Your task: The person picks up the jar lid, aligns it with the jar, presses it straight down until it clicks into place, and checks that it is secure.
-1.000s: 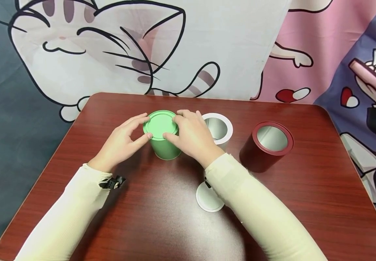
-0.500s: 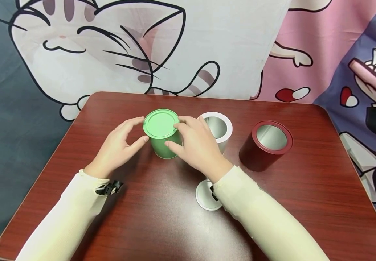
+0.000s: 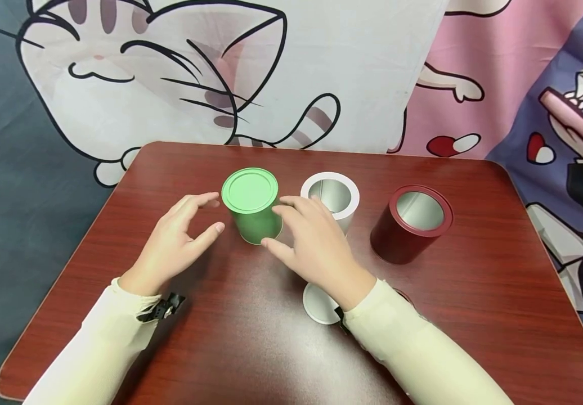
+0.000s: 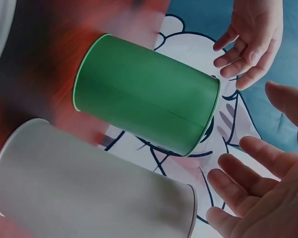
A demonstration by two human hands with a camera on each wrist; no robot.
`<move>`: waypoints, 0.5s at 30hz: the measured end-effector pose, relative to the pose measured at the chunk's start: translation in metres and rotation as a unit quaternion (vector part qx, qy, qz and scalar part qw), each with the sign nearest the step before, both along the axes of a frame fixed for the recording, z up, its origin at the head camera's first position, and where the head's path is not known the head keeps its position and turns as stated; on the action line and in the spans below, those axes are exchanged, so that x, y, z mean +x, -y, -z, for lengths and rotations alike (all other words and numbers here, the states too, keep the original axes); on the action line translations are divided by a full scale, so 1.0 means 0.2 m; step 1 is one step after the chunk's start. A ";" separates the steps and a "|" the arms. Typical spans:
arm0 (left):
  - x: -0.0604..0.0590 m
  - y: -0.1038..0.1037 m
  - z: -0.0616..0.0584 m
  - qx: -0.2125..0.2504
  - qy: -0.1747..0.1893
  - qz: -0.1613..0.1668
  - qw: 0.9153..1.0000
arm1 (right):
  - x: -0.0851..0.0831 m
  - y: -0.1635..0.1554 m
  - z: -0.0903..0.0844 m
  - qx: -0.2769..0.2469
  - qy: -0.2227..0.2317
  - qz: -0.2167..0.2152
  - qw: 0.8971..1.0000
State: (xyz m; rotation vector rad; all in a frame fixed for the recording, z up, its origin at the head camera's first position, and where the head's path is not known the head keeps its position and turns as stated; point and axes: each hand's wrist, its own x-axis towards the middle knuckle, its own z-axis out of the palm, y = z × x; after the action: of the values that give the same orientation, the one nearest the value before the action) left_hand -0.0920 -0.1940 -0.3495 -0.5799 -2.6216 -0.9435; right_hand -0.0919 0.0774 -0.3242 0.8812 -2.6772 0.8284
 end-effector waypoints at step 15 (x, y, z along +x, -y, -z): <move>0.07 -0.10 0.03 -0.020 -0.009 0.043 0.999 | 0.13 -0.08 0.05 -0.007 -0.005 -0.005 1.000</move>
State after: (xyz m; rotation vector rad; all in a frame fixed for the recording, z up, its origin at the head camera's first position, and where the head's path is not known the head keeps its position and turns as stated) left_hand -0.0779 -0.1745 -0.3555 -0.7126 -2.6233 -0.9067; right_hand -0.0663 0.0941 -0.3343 0.8926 -2.6567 0.8415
